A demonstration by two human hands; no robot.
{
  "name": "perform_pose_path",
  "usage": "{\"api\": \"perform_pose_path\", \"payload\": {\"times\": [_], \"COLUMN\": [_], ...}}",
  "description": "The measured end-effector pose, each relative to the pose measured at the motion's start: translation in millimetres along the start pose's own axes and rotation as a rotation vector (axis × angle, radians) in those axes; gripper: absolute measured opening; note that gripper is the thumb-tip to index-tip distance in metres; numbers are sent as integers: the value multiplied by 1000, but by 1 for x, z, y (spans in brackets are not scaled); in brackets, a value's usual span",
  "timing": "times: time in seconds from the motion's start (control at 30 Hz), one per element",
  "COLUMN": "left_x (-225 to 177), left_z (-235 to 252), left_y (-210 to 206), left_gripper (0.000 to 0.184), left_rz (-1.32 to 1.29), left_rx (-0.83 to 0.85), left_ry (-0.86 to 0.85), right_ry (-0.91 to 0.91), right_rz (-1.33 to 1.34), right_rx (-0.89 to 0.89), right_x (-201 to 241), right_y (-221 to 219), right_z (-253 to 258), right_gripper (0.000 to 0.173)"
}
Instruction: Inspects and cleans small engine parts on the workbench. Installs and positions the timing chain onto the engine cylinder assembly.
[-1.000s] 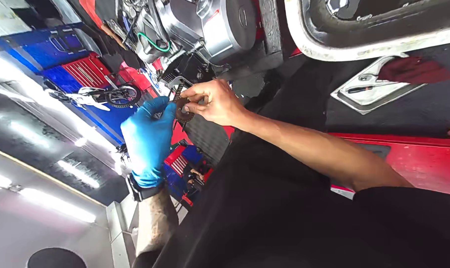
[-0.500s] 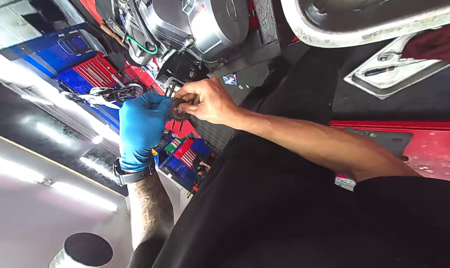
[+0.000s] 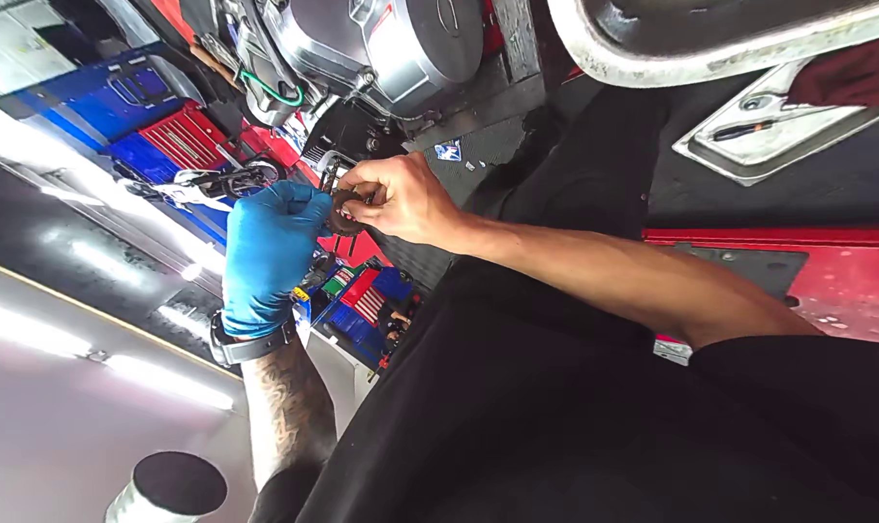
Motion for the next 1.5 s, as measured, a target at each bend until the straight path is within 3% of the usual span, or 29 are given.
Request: {"api": "perform_pose_path", "payload": {"times": [0.77, 1.1, 1.37, 1.5], "left_x": [-12, 3, -5, -4], "left_z": [-16, -38, -65, -67], "left_y": [-11, -21, -94, -115], "left_gripper": [23, 22, 25, 26], "left_rz": [8, -167, -268, -391], "left_rx": [-102, -134, -470, -551], "left_ry": [49, 18, 74, 80], "right_ry": [33, 45, -26, -94], "right_rz": [-7, -30, -186, -271], "right_rx": [-51, -39, 18, 79], "right_x": [5, 8, 20, 24], "right_y": [-4, -1, 2, 5], "right_z": [-1, -7, -10, -11], "right_gripper": [20, 21, 30, 27]}}
Point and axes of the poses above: each hand's wrist, its own z-axis towards the middle knuckle, its own y-axis out of the back of the hand, x = y × z, the point moved 1 cm from there along z, towards the middle knuckle, and after that the axes turned 4 degrees about -y, right-handed, at the moved point
